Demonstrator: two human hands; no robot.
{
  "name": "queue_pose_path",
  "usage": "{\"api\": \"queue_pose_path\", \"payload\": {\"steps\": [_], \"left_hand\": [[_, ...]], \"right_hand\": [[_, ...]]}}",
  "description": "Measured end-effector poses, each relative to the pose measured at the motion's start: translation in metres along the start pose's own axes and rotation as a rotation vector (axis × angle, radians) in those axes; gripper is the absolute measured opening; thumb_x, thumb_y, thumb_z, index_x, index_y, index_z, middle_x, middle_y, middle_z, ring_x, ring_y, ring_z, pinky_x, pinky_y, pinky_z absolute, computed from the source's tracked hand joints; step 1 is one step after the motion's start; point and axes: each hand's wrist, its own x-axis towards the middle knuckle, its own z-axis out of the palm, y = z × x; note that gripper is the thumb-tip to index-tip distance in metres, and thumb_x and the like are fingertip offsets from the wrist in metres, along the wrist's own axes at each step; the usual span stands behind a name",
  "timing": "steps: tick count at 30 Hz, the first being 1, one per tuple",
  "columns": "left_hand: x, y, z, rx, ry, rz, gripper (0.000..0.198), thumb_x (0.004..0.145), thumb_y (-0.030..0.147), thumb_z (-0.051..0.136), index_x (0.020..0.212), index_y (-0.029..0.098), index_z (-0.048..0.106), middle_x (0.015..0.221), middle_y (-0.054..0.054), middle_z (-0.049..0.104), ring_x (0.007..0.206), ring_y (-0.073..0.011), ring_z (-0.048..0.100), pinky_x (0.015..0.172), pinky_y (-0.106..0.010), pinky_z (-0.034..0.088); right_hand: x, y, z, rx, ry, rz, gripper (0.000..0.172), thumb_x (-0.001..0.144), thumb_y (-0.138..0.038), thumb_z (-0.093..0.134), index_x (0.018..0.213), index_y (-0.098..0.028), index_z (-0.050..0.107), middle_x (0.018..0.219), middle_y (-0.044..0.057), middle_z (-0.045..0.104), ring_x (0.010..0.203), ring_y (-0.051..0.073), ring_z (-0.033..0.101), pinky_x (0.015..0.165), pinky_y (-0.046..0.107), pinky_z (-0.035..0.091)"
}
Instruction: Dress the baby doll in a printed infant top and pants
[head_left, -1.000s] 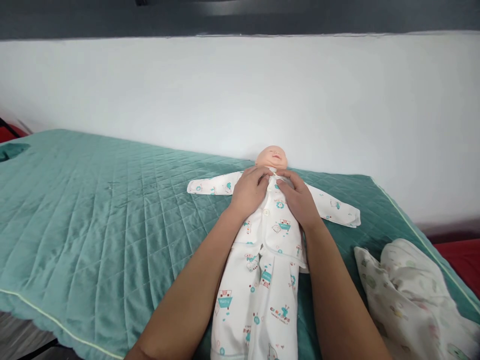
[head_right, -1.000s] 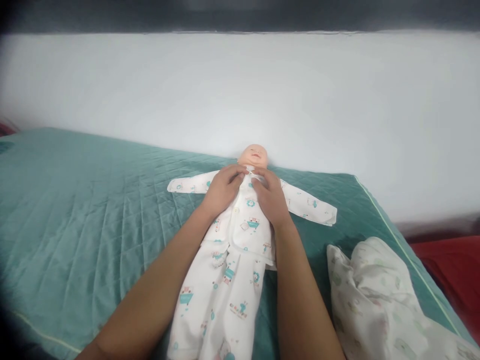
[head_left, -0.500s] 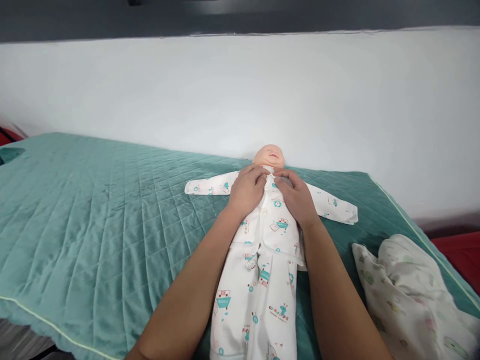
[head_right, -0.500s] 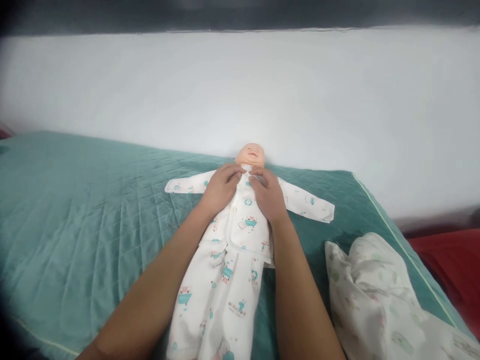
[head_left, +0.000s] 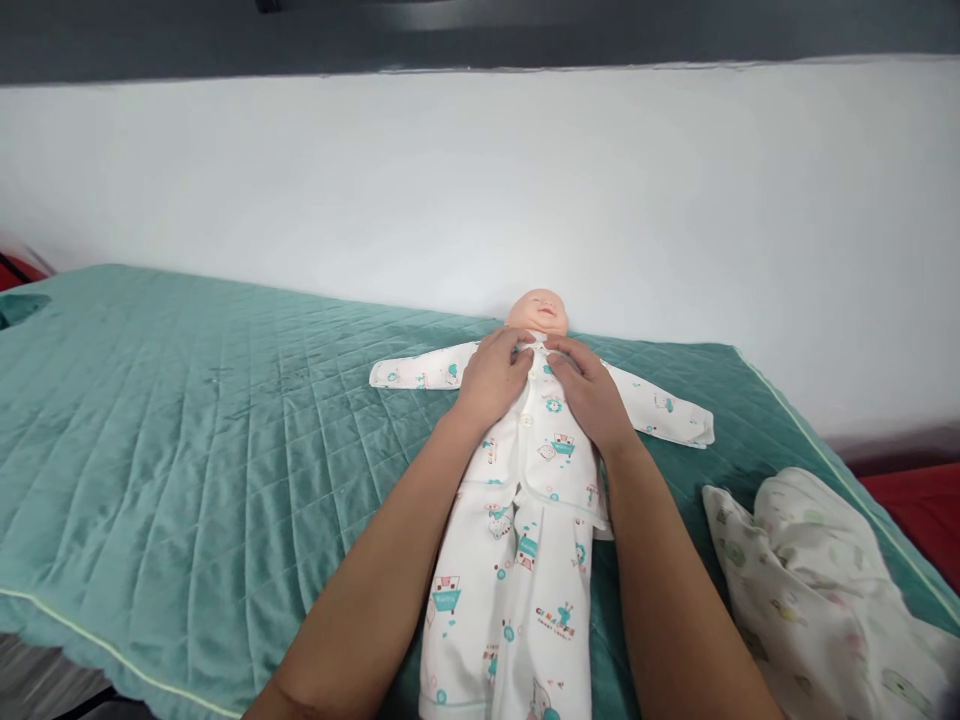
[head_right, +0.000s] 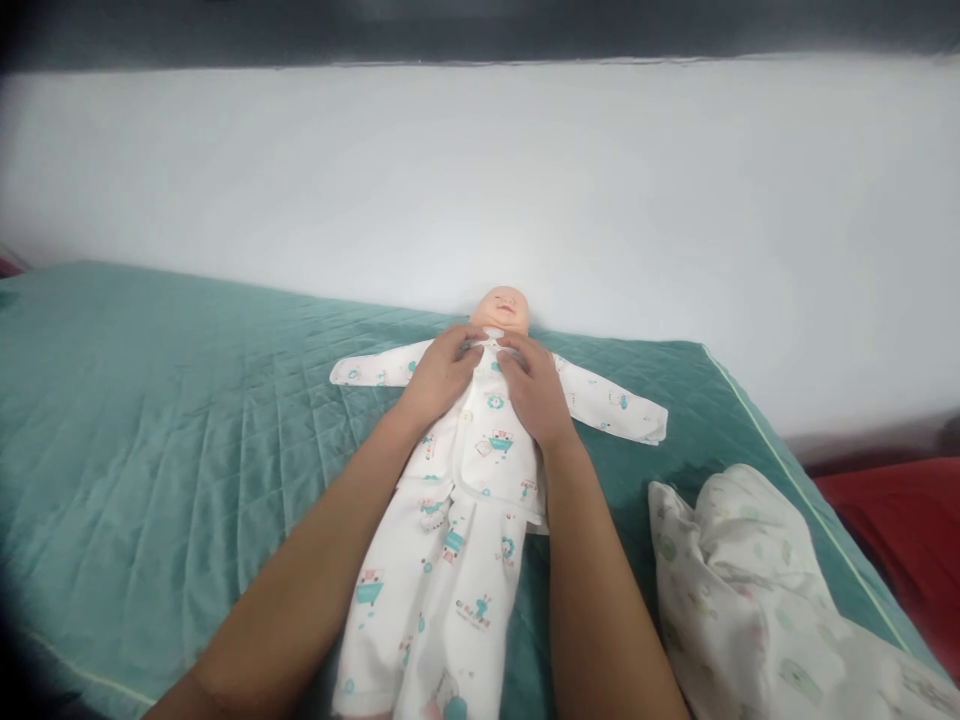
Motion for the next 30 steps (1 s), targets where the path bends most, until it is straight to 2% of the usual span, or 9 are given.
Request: {"api": "queue_pose_path", "payload": {"steps": [3, 7, 12, 15, 19, 24, 27, 30], "left_hand": [[0.008, 0.001, -0.002, -0.063, -0.055, -0.017, 0.024, 0.091, 0.019, 0.055, 0.111, 0.021, 0.068, 0.127, -0.005, 0.069, 0.122, -0.0211, 0.060, 0.108, -0.035, 0.044], [0.021, 0.002, -0.003, -0.135, -0.125, -0.044, 0.016, 0.086, 0.021, 0.062, 0.099, 0.021, 0.071, 0.123, -0.004, 0.072, 0.118, -0.0207, 0.063, 0.107, -0.033, 0.045], [0.025, 0.003, -0.002, -0.103, -0.108, -0.128, 0.014, 0.080, 0.022, 0.066, 0.093, 0.023, 0.071, 0.118, -0.001, 0.073, 0.114, -0.0220, 0.065, 0.105, -0.035, 0.046], [0.022, 0.002, -0.001, -0.052, -0.075, -0.079, 0.018, 0.082, 0.021, 0.062, 0.098, 0.024, 0.071, 0.119, -0.001, 0.072, 0.115, -0.0223, 0.064, 0.106, -0.036, 0.046], [0.018, 0.000, -0.002, -0.082, -0.077, 0.059, 0.025, 0.088, 0.017, 0.055, 0.106, 0.024, 0.072, 0.123, -0.002, 0.071, 0.120, -0.0194, 0.062, 0.109, -0.033, 0.044], [0.010, -0.001, -0.006, -0.058, -0.093, 0.170, 0.026, 0.094, 0.017, 0.048, 0.100, 0.022, 0.072, 0.123, -0.004, 0.071, 0.122, -0.0189, 0.061, 0.111, -0.034, 0.042], [0.004, 0.001, -0.006, 0.052, -0.112, 0.171, 0.028, 0.096, 0.019, 0.045, 0.100, 0.024, 0.073, 0.127, -0.003, 0.070, 0.125, -0.0210, 0.059, 0.114, -0.038, 0.040], [-0.005, 0.004, -0.006, 0.071, -0.073, 0.149, 0.030, 0.097, 0.020, 0.043, 0.111, 0.023, 0.070, 0.133, -0.003, 0.067, 0.129, -0.0210, 0.055, 0.115, -0.038, 0.039]], "right_hand": [[0.001, 0.002, 0.000, -0.009, -0.009, 0.009, 0.029, 0.090, -0.038, 0.055, 0.113, -0.027, 0.069, 0.133, 0.004, 0.065, 0.129, 0.027, 0.053, 0.116, 0.049, 0.033], [0.001, 0.003, 0.000, -0.010, -0.019, 0.018, 0.030, 0.091, -0.039, 0.054, 0.116, -0.028, 0.068, 0.134, 0.003, 0.064, 0.131, 0.026, 0.052, 0.117, 0.049, 0.033], [0.000, 0.002, 0.000, -0.001, -0.018, 0.034, 0.028, 0.091, -0.039, 0.055, 0.113, -0.027, 0.068, 0.133, 0.003, 0.065, 0.130, 0.026, 0.053, 0.117, 0.048, 0.033], [0.000, 0.002, 0.000, 0.013, -0.012, 0.032, 0.027, 0.090, -0.040, 0.056, 0.111, -0.027, 0.068, 0.132, 0.004, 0.066, 0.128, 0.025, 0.054, 0.117, 0.048, 0.033], [-0.001, 0.002, 0.000, 0.028, -0.008, 0.041, 0.027, 0.090, -0.042, 0.057, 0.112, -0.028, 0.067, 0.131, 0.003, 0.066, 0.128, 0.025, 0.054, 0.116, 0.048, 0.033], [-0.003, -0.001, 0.001, 0.049, 0.037, 0.007, 0.027, 0.087, -0.038, 0.060, 0.111, -0.026, 0.066, 0.129, 0.005, 0.066, 0.126, 0.024, 0.055, 0.115, 0.046, 0.035], [-0.008, -0.004, 0.003, 0.071, 0.064, -0.019, 0.027, 0.086, -0.035, 0.061, 0.112, -0.025, 0.064, 0.130, 0.005, 0.064, 0.127, 0.023, 0.055, 0.116, 0.045, 0.035], [-0.017, -0.007, 0.003, 0.074, 0.053, -0.027, 0.030, 0.087, -0.034, 0.061, 0.116, -0.026, 0.063, 0.132, 0.005, 0.063, 0.130, 0.023, 0.053, 0.117, 0.046, 0.034]]}}
